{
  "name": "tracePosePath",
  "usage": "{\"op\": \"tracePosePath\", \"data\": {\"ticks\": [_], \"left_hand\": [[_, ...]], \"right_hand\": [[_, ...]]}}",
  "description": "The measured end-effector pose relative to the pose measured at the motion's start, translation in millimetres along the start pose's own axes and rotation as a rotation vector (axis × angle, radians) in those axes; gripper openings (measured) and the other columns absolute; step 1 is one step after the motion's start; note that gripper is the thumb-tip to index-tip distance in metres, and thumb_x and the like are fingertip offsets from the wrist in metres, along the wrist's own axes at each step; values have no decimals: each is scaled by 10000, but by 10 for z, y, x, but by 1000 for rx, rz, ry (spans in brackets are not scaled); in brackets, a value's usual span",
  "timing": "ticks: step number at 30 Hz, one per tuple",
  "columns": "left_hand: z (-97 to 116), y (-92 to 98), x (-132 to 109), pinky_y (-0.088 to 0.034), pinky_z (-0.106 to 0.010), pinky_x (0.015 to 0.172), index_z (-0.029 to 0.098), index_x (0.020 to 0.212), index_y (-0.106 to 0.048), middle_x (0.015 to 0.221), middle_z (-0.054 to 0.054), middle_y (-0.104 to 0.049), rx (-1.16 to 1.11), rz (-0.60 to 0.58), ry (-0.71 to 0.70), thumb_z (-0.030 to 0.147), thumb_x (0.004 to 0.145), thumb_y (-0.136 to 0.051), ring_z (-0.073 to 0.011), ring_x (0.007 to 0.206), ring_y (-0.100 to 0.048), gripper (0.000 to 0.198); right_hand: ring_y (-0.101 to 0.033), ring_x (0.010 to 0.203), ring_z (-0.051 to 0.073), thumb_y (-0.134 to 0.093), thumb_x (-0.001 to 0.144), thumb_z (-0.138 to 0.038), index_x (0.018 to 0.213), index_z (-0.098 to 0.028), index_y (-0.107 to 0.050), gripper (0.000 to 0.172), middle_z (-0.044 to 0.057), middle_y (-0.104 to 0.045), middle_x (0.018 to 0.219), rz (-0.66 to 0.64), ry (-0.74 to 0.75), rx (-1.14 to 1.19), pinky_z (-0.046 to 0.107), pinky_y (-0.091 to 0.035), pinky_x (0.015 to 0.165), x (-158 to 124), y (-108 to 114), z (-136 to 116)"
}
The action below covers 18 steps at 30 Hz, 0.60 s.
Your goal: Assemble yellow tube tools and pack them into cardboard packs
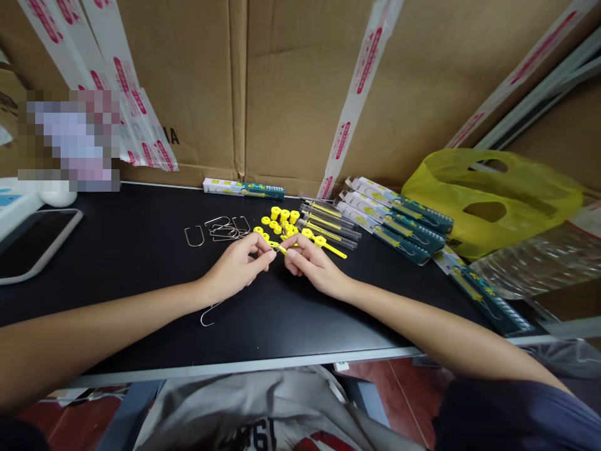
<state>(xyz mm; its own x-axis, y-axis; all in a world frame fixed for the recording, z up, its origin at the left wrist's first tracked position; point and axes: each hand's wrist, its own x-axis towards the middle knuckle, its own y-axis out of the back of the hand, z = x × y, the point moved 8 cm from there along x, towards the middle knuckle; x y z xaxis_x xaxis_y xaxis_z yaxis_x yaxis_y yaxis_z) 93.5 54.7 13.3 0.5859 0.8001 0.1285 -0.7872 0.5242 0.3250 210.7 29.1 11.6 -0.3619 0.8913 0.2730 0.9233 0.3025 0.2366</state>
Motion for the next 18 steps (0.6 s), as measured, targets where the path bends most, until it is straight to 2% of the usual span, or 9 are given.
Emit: {"op": "tracePosePath", "data": {"ticks": [18], "left_hand": [[-15,-11,-8,-320,-120,307,184,830,-480,696,47,-562,10,-14,-11,332,879,-531,-19,376,-428,164]], "right_hand": [[-368,541,82,-520,925,-429,949,-178,-462,259,-65,-404,644,1,32,72,235,-309,517,7,-13,-38]]}}
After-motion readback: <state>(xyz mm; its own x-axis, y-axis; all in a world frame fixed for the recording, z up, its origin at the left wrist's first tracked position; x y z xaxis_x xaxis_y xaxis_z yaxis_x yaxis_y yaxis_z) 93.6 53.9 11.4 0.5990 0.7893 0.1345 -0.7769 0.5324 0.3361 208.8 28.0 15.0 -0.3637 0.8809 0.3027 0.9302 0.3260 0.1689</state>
